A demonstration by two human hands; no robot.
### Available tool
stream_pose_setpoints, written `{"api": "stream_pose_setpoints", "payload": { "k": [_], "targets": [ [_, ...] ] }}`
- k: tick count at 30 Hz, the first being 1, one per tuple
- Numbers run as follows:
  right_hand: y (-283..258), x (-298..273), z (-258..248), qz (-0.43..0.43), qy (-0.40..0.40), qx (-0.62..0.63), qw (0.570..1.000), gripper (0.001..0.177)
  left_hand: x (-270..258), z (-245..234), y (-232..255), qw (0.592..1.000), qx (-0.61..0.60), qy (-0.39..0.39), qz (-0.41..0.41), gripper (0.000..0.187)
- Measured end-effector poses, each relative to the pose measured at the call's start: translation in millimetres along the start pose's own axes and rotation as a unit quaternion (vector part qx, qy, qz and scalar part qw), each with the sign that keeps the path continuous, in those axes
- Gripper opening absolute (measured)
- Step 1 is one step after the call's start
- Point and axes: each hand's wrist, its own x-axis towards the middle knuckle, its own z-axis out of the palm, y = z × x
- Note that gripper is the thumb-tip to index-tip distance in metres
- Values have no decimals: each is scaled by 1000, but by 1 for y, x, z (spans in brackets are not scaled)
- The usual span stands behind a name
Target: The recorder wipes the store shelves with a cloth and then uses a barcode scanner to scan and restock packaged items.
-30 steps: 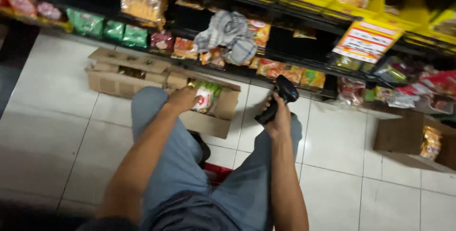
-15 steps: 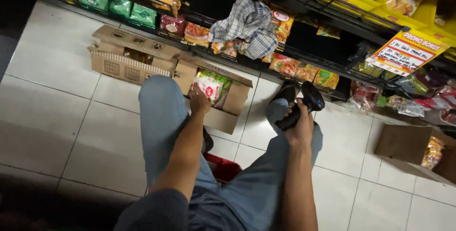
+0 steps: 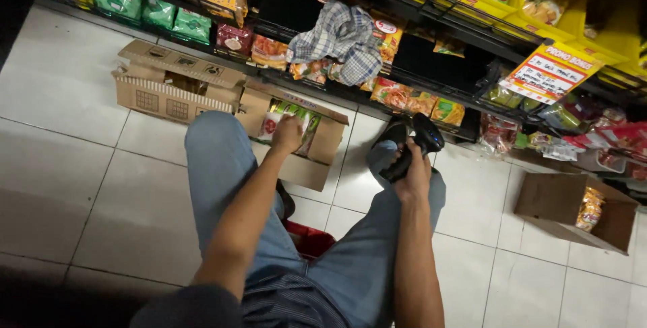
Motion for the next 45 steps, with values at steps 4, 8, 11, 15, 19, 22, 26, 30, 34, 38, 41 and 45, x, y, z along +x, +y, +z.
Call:
{"api": "stream_pose_setpoints", "payload": {
  "k": [4,8,11,15,19,22,26,30,34,38,41,45],
  "targets": [
    [12,6,-12,-32,-3,-25,999,23,-38,-75,44,955,-176,-5,238,15],
    [16,0,-9,-17,-24,-23,999,23,-85,-156,87,908,-251,-40,334,16],
    [1,-25,20,69,-48,24,996,26,-98,-170,101,852,-305,23,425,21],
    [26,-25,24,145,-92,37,984,37,-121,-184,126,825,-341,-16,450,24],
    [65,-2,2,241,-136,73,958,60,-129,-185,131,830,-357,-64,424,23],
    [50,-9,16,251,-135,106,953,66,-134,-195,133,830,-307,-19,466,27],
    [39,-9,19,207,-93,84,970,54,-146,-214,133,821,-227,38,523,39],
    [35,-13,16,146,-108,55,982,38,-138,-199,110,843,-216,54,491,36],
    [32,-22,22,85,-147,48,984,28,-130,-188,105,852,-299,59,426,38],
    [32,-26,30,42,-182,67,980,32,-127,-173,113,855,-427,40,291,36],
    [48,-20,19,41,-157,32,986,28,-116,-105,85,736,-634,-84,220,43],
    [47,-22,21,67,-126,22,990,21,-120,-119,90,576,-776,-239,92,17]
  ]
}}
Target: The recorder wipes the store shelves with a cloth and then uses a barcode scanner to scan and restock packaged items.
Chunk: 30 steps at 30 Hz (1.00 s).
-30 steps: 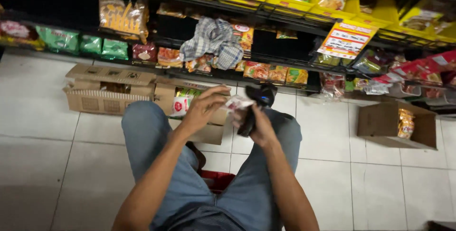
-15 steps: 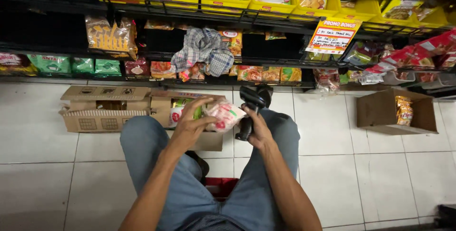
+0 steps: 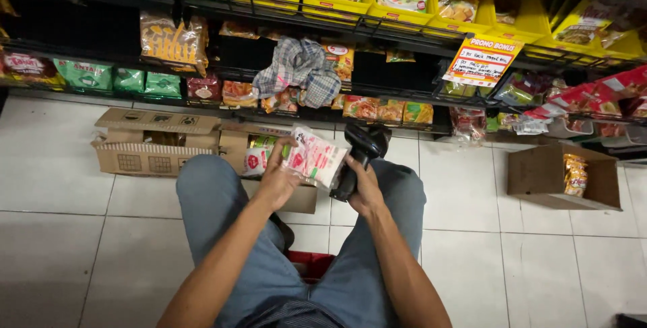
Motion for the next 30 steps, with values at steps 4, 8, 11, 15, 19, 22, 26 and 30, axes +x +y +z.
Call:
{"api": "stream_pose_setpoints", "payload": {
  "k": [4,8,11,15,19,22,26,30],
  "targets": [
    [-10,-11,16,0,0,10,1000,20,3,-3,7,998,-42,-14,-47,18],
    [-12,-15,20,-33,-10,-78,996,25,6,9,16,990,-37,88,-102,35],
    [-12,-13,21,-45,7,-85,995,28,-3,46,36,993,-73,46,-81,52],
    [-7,-14,25,-46,30,-67,996,30,7,17,0,968,-177,119,-129,75],
    [1,-13,30,-93,9,-136,986,29,11,-1,-39,977,-99,113,-154,52],
    [3,-15,31,-111,1,-200,974,30,13,-14,-54,978,-107,105,-147,39],
    [4,-14,29,-113,8,-243,963,30,20,-21,-47,989,-61,110,-83,35],
    [-3,-16,34,-107,19,-223,969,27,22,-13,-24,997,-2,74,-27,36]
  ]
}}
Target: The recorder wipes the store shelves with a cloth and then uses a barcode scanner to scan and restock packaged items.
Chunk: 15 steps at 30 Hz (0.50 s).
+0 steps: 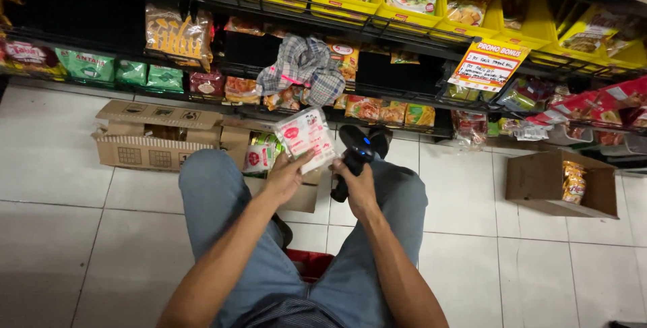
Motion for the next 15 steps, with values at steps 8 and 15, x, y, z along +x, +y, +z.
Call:
{"api": "stream_pose_setpoints", "payload": {
  "k": [8,15],
  "targets": [
    [-5,-1,-8,10,15,70,997,36,-7,6,12,995,50,57,-68,42],
    [-1,0,-9,27,23,59,998,33,6,-7,4,990,59,105,-77,48]
  ]
}}
